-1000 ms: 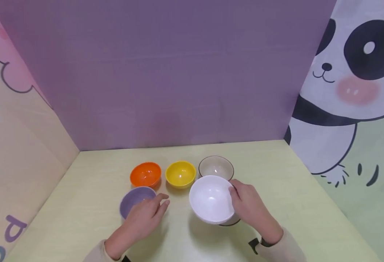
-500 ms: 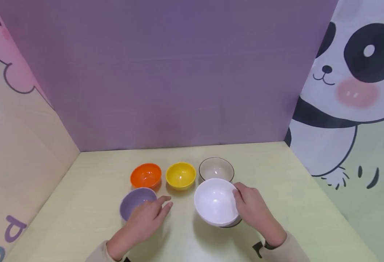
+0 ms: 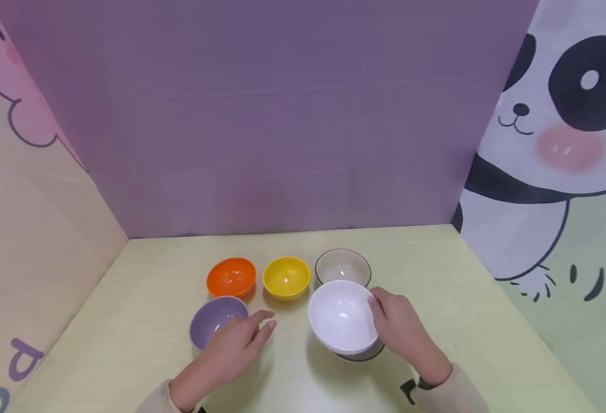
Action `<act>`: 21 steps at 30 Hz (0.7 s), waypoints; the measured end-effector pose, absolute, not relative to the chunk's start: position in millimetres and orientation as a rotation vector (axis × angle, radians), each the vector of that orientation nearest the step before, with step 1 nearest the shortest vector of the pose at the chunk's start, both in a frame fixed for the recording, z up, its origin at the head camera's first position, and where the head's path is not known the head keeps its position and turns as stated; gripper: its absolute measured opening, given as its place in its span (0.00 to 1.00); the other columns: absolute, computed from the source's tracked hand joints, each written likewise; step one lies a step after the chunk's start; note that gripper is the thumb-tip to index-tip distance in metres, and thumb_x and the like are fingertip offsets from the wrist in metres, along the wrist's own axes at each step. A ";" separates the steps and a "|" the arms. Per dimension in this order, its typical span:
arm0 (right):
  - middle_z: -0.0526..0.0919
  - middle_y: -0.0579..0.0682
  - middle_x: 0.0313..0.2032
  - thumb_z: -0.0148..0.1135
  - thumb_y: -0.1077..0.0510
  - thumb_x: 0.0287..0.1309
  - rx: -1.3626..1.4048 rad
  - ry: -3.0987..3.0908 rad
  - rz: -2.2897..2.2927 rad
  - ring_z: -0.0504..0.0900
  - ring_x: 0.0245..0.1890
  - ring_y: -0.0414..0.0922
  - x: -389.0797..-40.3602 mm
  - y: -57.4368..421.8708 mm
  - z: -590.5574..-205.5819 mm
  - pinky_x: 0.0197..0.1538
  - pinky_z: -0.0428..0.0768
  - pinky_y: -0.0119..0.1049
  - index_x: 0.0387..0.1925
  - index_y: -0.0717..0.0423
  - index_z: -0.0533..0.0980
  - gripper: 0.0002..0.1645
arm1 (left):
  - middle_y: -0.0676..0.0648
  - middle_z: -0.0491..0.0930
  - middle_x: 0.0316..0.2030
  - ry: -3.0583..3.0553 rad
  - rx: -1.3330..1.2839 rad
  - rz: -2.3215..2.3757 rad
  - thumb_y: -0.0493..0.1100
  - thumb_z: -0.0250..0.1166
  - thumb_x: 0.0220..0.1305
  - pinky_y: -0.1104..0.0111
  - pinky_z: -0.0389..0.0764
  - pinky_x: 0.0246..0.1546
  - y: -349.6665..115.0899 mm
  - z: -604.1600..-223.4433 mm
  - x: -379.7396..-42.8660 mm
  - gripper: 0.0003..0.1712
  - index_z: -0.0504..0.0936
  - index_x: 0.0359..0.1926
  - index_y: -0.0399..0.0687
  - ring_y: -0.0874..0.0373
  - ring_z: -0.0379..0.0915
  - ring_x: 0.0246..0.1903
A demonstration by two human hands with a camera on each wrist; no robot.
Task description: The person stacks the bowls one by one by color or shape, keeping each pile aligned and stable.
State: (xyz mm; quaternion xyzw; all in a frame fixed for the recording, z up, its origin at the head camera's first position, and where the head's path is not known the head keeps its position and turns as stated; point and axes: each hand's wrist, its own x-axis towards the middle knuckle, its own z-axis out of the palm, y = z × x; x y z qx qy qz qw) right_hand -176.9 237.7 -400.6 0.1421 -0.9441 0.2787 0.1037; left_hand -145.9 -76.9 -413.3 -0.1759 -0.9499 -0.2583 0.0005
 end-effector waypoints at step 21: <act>0.86 0.55 0.36 0.54 0.66 0.69 0.359 -2.827 0.874 0.78 0.30 0.41 -181.3 233.8 -406.4 0.33 0.77 0.35 0.47 0.68 0.80 0.12 | 0.47 0.85 0.48 -3.021 -0.621 -1.034 0.57 0.45 0.79 0.51 0.80 0.49 -67.0 -407.4 -145.0 0.27 0.78 0.62 0.46 0.49 0.81 0.47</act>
